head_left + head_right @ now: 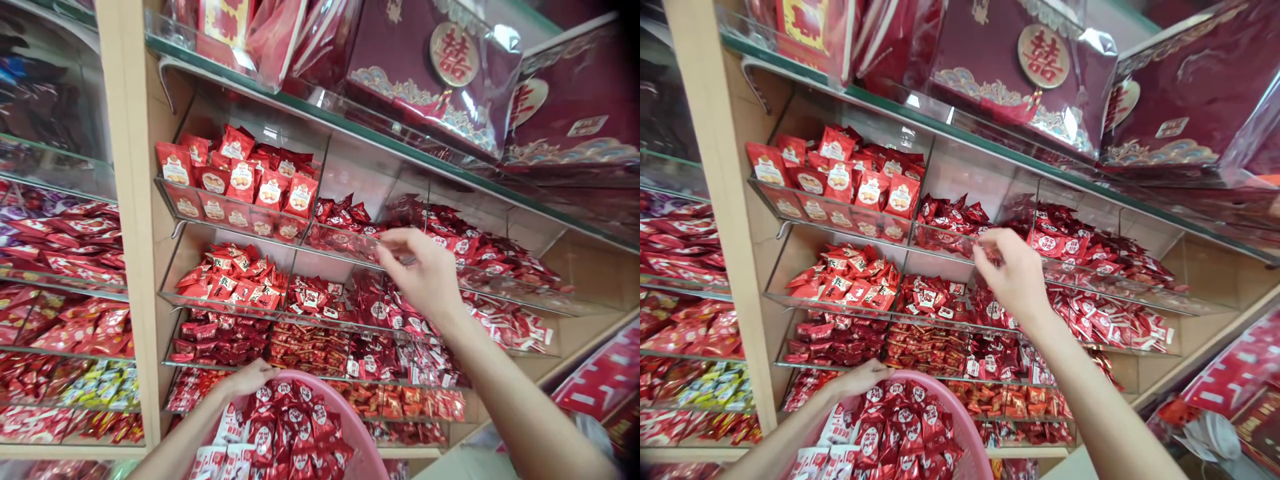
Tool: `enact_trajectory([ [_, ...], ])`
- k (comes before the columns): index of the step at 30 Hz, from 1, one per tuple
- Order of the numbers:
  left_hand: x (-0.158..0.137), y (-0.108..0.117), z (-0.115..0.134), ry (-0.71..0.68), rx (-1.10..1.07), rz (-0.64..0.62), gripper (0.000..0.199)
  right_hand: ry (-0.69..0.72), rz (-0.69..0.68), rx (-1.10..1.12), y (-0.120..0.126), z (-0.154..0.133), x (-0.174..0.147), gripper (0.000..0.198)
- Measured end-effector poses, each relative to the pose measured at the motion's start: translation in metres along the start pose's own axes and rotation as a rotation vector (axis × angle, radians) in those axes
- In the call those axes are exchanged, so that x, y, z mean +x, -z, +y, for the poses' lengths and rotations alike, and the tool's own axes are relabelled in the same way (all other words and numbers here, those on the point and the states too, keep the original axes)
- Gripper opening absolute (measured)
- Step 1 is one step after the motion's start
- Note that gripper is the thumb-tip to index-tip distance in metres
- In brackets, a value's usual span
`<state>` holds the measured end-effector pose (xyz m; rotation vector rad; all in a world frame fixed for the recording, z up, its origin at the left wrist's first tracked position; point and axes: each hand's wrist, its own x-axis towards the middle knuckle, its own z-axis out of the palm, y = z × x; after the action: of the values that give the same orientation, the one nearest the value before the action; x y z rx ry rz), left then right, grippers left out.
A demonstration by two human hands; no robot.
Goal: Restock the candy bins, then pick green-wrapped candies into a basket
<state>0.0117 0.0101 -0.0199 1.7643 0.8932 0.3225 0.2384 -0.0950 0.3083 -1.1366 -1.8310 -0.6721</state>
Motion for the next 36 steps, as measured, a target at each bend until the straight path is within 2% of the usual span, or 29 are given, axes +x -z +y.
enact_trajectory([
  [2,-0.001,0.001,0.0,-0.014,0.011,-0.014,0.063,-0.068,-0.069,0.072,-0.001,0.013,0.03,0.023],
  [5,-0.001,0.002,-0.003,-0.024,0.025,-0.018,0.06,-0.203,-0.334,0.25,-0.007,0.024,0.058,0.032],
  [8,-0.002,0.003,-0.005,-0.032,0.031,-0.018,0.056,-0.362,-0.58,0.411,-0.01,0.024,0.066,0.037],
  [10,-0.002,0.003,-0.005,-0.041,0.041,-0.022,0.055,-0.458,-0.624,0.491,-0.011,0.024,0.066,0.037],
  [16,-0.001,0.001,-0.007,-0.07,0.039,-0.024,0.054,-0.628,-0.569,0.657,-0.01,0.031,0.063,0.031],
  [21,-0.002,0.0,-0.007,-0.068,0.014,-0.031,0.052,-0.638,-0.529,0.709,-0.02,0.031,0.065,0.034],
  [25,-0.004,0.0,-0.003,-0.055,-0.007,-0.038,0.053,-0.554,-0.425,0.673,-0.021,0.03,0.064,0.037],
  [31,-0.004,0.002,-0.001,-0.049,0.043,-0.043,0.052,-0.443,-0.23,0.592,0.01,0.037,0.053,0.03],
  [36,0.001,0.003,-0.008,-0.046,0.061,-0.048,0.049,-0.435,-0.028,0.576,0.043,0.035,0.014,0.014],
])
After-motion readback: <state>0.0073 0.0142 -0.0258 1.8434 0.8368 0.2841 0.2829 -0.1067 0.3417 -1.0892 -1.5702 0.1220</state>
